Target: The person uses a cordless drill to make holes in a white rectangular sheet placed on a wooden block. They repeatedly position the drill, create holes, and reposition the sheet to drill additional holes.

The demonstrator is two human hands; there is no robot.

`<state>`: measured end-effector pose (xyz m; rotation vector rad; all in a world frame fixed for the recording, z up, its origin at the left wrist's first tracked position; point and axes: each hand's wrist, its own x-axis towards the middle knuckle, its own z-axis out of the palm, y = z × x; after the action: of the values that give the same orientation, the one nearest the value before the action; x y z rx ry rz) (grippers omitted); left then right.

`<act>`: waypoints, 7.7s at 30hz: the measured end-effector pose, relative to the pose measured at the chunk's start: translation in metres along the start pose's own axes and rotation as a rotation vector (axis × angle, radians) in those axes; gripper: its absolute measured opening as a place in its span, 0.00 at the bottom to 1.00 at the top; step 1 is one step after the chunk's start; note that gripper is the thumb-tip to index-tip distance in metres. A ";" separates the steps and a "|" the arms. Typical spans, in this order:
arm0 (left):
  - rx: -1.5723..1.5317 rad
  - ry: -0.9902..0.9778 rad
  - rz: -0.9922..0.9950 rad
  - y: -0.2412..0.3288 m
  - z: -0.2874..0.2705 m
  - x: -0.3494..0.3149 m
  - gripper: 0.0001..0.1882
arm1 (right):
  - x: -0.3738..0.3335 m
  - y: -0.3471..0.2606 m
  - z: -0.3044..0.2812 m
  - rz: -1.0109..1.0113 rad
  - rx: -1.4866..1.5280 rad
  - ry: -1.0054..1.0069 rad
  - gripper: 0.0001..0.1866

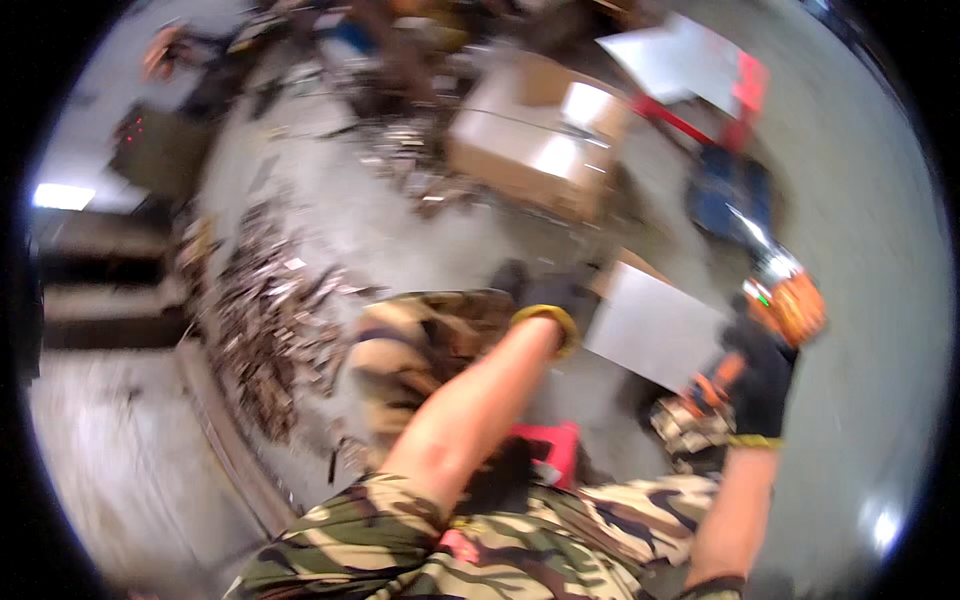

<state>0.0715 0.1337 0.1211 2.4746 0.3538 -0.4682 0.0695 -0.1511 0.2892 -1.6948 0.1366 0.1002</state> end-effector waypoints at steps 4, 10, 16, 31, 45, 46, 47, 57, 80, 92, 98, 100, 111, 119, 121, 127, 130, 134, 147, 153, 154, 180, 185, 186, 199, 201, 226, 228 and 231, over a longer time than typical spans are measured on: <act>-0.374 0.159 0.059 0.023 -0.119 -0.042 0.21 | -0.002 0.004 0.004 0.007 0.113 -0.038 0.17; -0.447 0.481 0.153 -0.051 -0.160 -0.066 0.19 | -0.043 0.007 0.057 0.070 0.230 -0.147 0.16; -0.301 0.265 0.030 -0.050 -0.139 -0.042 0.18 | -0.046 0.046 0.101 0.489 0.135 -0.286 0.17; -0.511 -0.021 -0.165 -0.082 -0.095 -0.008 0.15 | 0.015 0.040 0.173 0.885 -0.083 -0.485 0.14; -0.735 0.010 -0.528 -0.104 -0.049 -0.166 0.17 | 0.007 0.003 0.121 0.850 0.170 -0.287 0.12; -0.461 0.055 -0.408 -0.115 -0.034 -0.157 0.16 | 0.014 0.005 0.136 0.871 0.275 -0.204 0.12; -0.568 -0.036 -0.552 -0.125 -0.029 -0.149 0.15 | 0.025 0.010 0.135 0.793 0.230 -0.296 0.12; -0.612 0.077 -0.641 -0.106 0.071 -0.064 0.17 | 0.089 0.080 0.082 0.645 0.543 0.195 0.20; -0.470 -0.154 -0.603 -0.110 0.131 -0.050 0.31 | 0.006 0.010 -0.005 0.099 0.665 0.373 0.15; -0.703 -0.164 -0.640 -0.055 0.132 -0.023 0.33 | 0.044 0.001 0.024 0.283 0.305 0.242 0.16; -0.619 -0.235 -0.462 -0.032 0.128 0.015 0.29 | 0.058 0.016 0.041 0.324 -0.020 0.022 0.19; -0.722 -0.230 -0.405 -0.041 0.145 0.026 0.30 | 0.059 0.017 0.052 0.338 -0.008 -0.007 0.20; -1.422 0.341 -0.966 -0.099 0.189 0.026 0.23 | 0.063 0.024 0.051 0.359 -0.041 -0.013 0.15; -1.153 0.039 -0.594 -0.005 0.144 0.044 0.31 | 0.058 0.087 0.034 0.134 -0.724 -0.152 0.22; -0.987 0.136 -0.535 -0.002 0.152 0.043 0.31 | 0.052 0.108 0.037 0.057 -0.788 -0.204 0.22; -0.571 -0.003 -0.568 0.011 0.139 0.014 0.34 | 0.045 0.130 0.057 0.114 -0.922 -0.313 0.22; -0.787 0.083 -0.594 0.009 0.145 0.014 0.34 | 0.049 0.140 0.063 0.127 -0.987 -0.356 0.22; -0.848 0.109 -0.613 0.019 0.130 0.023 0.37 | 0.051 0.139 0.066 0.245 -0.919 -0.353 0.22; -0.842 0.033 -0.809 0.022 0.140 0.040 0.41 | 0.048 0.142 0.088 0.227 -0.948 -0.357 0.20; -0.911 0.005 -0.853 0.027 0.150 0.042 0.41 | 0.045 0.151 0.078 0.194 -0.997 -0.365 0.20; -0.916 0.035 -0.838 0.025 0.159 0.042 0.41 | 0.045 0.150 0.078 0.174 -1.005 -0.365 0.20; -1.166 0.145 -0.803 0.022 0.163 0.049 0.23 | 0.046 0.141 0.091 0.314 -1.041 -0.322 0.20; -1.169 0.152 -0.803 0.023 0.163 0.050 0.23 | 0.045 0.147 0.086 0.234 -1.059 -0.348 0.19; -1.169 0.150 -0.804 0.024 0.163 0.050 0.23 | 0.045 0.148 0.085 0.237 -1.058 -0.343 0.19; -1.156 0.160 -0.808 0.018 0.151 0.046 0.23 | 0.054 0.131 0.107 0.239 -1.199 -0.360 0.17; -0.965 0.357 -0.802 0.024 0.142 0.033 0.23 | 0.056 0.130 0.105 0.218 -1.230 -0.381 0.18; -0.700 0.439 0.242 0.088 0.046 0.038 0.06 | 0.061 0.134 0.089 0.069 -1.216 -0.457 0.30; -0.710 0.405 0.254 0.093 0.049 0.036 0.06 | 0.054 0.135 0.118 -0.125 -0.921 -0.133 0.16; -0.676 0.406 0.237 0.085 0.047 0.038 0.06 | 0.088 0.072 0.212 -0.143 -1.378 -0.490 0.10</act>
<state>0.1234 0.0439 0.1120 1.8908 0.3063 0.2341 0.1486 0.0471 0.1791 -2.9620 -0.5516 0.5999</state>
